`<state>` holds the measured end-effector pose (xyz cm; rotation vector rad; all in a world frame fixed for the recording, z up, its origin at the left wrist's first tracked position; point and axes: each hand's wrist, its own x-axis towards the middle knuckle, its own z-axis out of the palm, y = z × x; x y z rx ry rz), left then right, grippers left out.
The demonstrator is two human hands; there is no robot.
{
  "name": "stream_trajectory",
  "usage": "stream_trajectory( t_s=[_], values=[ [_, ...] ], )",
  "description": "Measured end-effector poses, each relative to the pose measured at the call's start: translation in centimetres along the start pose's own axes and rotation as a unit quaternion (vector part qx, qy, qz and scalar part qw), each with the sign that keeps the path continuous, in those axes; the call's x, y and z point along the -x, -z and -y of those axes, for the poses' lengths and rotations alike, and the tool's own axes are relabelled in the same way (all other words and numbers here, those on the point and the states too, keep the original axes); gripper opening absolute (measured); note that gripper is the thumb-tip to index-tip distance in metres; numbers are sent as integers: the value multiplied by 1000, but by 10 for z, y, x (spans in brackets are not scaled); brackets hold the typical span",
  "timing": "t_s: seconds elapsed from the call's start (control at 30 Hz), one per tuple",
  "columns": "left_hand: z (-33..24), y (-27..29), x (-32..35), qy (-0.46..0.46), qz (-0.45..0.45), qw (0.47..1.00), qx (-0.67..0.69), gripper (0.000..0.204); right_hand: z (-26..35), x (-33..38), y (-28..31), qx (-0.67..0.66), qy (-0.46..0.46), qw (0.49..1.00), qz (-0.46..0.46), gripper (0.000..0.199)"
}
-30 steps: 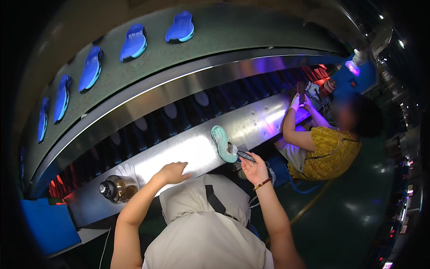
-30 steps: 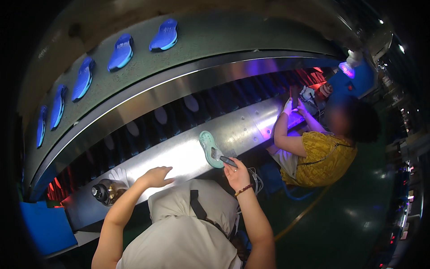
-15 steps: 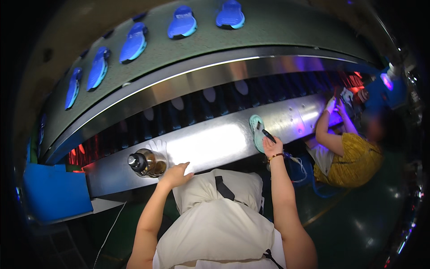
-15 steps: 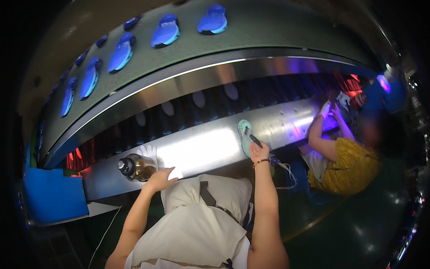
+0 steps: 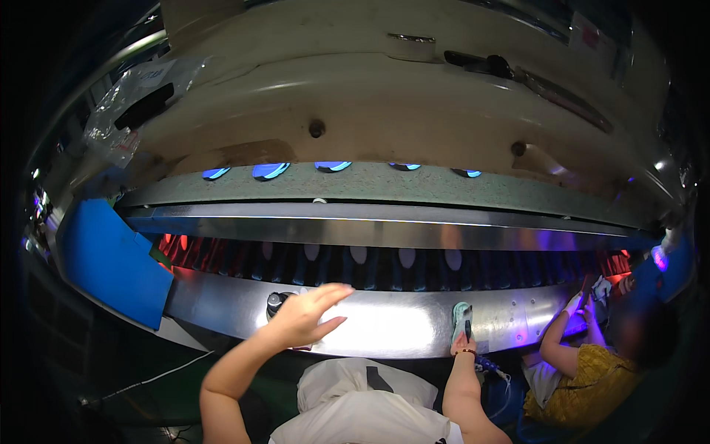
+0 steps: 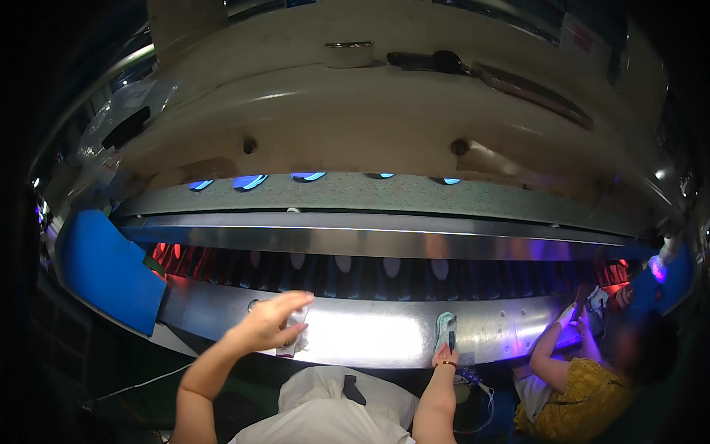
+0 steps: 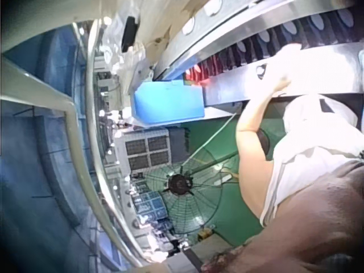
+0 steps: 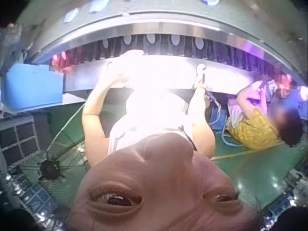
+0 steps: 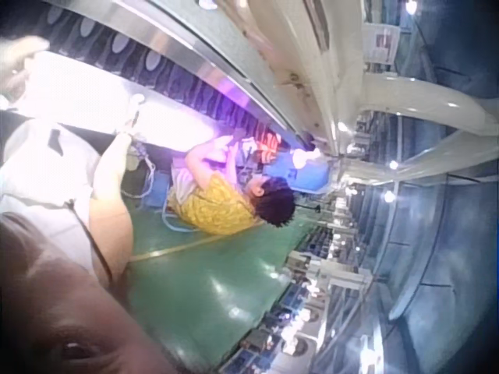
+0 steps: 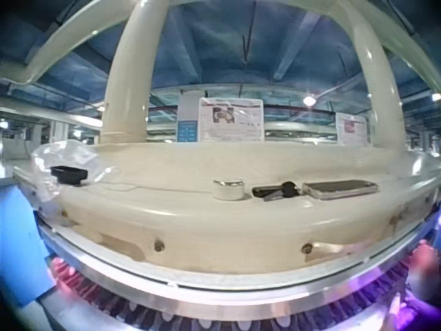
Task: The person applies a liquid substance to the surface of blue shoe soles using a brush and then places the soles onto a moving conveyor belt.
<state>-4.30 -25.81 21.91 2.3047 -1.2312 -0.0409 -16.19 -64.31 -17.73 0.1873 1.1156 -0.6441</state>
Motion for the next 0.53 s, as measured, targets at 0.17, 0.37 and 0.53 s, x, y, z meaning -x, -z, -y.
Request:
stream_trajectory(
  t_s=[0.17,0.37,0.53],
  values=[
    [-80,72,-87,-344,-224,905,-112,44,-2,34,-43,4,-15,985,172,35],
    [-160,117,-212,-370,-256,871,-197,44,-2,186,-138,145,-65,858,488,25],
    [-168,137,-333,-224,-129,950,-178,70,-33,266,-115,237,-89,718,649,35]
  ],
)
